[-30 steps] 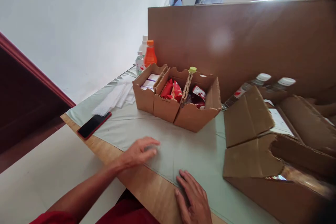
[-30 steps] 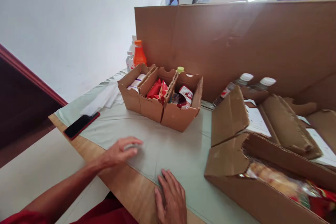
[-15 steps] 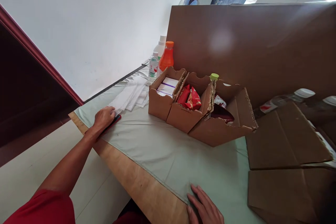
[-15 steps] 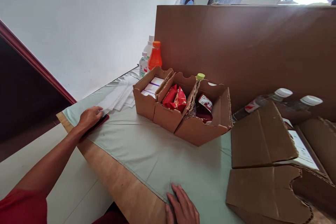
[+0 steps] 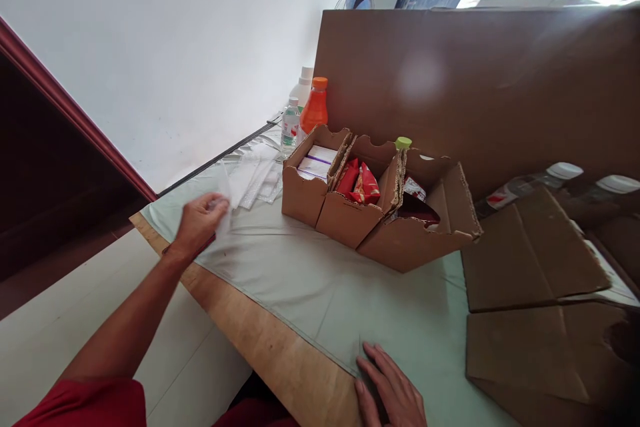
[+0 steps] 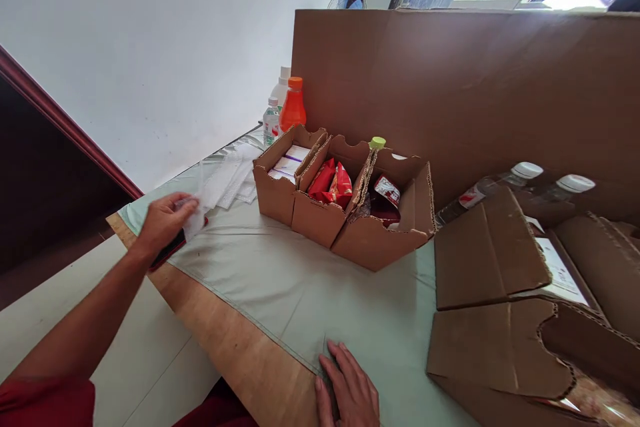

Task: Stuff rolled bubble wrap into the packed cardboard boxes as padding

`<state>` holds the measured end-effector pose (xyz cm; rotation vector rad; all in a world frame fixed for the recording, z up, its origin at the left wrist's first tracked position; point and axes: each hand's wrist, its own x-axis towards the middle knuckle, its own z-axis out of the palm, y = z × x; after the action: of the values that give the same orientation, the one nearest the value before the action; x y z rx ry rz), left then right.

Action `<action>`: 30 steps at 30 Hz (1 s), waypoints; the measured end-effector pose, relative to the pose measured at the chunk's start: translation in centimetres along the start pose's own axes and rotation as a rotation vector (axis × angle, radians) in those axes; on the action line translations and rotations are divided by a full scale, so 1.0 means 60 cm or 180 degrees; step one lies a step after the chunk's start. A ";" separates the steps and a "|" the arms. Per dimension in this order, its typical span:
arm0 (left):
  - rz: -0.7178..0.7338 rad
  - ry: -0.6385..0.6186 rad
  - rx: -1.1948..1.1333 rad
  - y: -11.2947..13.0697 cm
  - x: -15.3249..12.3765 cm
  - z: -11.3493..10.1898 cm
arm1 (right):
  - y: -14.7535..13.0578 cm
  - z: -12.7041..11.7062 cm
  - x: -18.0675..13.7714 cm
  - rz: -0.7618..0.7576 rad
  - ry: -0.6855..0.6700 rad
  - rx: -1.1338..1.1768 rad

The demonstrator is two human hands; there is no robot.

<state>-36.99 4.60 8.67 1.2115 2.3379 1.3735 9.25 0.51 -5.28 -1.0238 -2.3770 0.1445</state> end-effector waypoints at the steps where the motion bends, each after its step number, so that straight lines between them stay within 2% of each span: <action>1: 0.0073 -0.0183 -0.0128 0.020 -0.031 0.019 | -0.010 -0.001 0.005 0.0155 -0.0036 0.0174; 7: 0.0292 -0.1610 -0.0914 0.123 -0.257 0.166 | -0.083 0.003 0.058 0.1271 -0.0299 0.2088; 9: 0.0297 -0.2122 -0.1236 0.145 -0.324 0.188 | -0.087 0.000 0.069 0.1824 -0.0246 0.2509; 12: 0.0449 -0.2600 -0.1808 0.155 -0.388 0.185 | -0.069 -0.023 0.066 0.2478 0.0035 0.2587; 14: 0.0700 -0.2590 -0.1883 0.147 -0.404 0.175 | -0.051 -0.048 0.053 0.2641 0.0269 0.2468; 16: 0.0953 -0.2440 -0.1633 0.133 -0.407 0.167 | -0.033 -0.075 0.036 0.2695 0.0387 0.2280; 20: 0.1278 -0.2251 -0.1248 0.119 -0.399 0.169 | 0.005 -0.125 -0.010 0.2787 0.0101 0.1739; 22: 0.1387 -0.2278 -0.1171 0.120 -0.398 0.174 | 0.026 -0.150 -0.042 0.2996 -0.0033 0.1233; 25: 0.1548 -0.2324 -0.1014 0.128 -0.396 0.182 | 0.044 -0.188 -0.091 0.3131 0.0282 0.0172; 28: 0.1935 -0.2268 -0.0812 0.140 -0.394 0.195 | 0.032 -0.207 -0.112 0.2679 0.0783 -0.0622; 30: 0.2335 -0.2278 -0.0645 0.146 -0.396 0.211 | 0.006 -0.194 -0.095 0.2182 0.0779 -0.0700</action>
<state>-10.10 -1.98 2.80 2.1464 1.2817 1.0131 18.76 -4.53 1.96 -1.8166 -1.7685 0.0011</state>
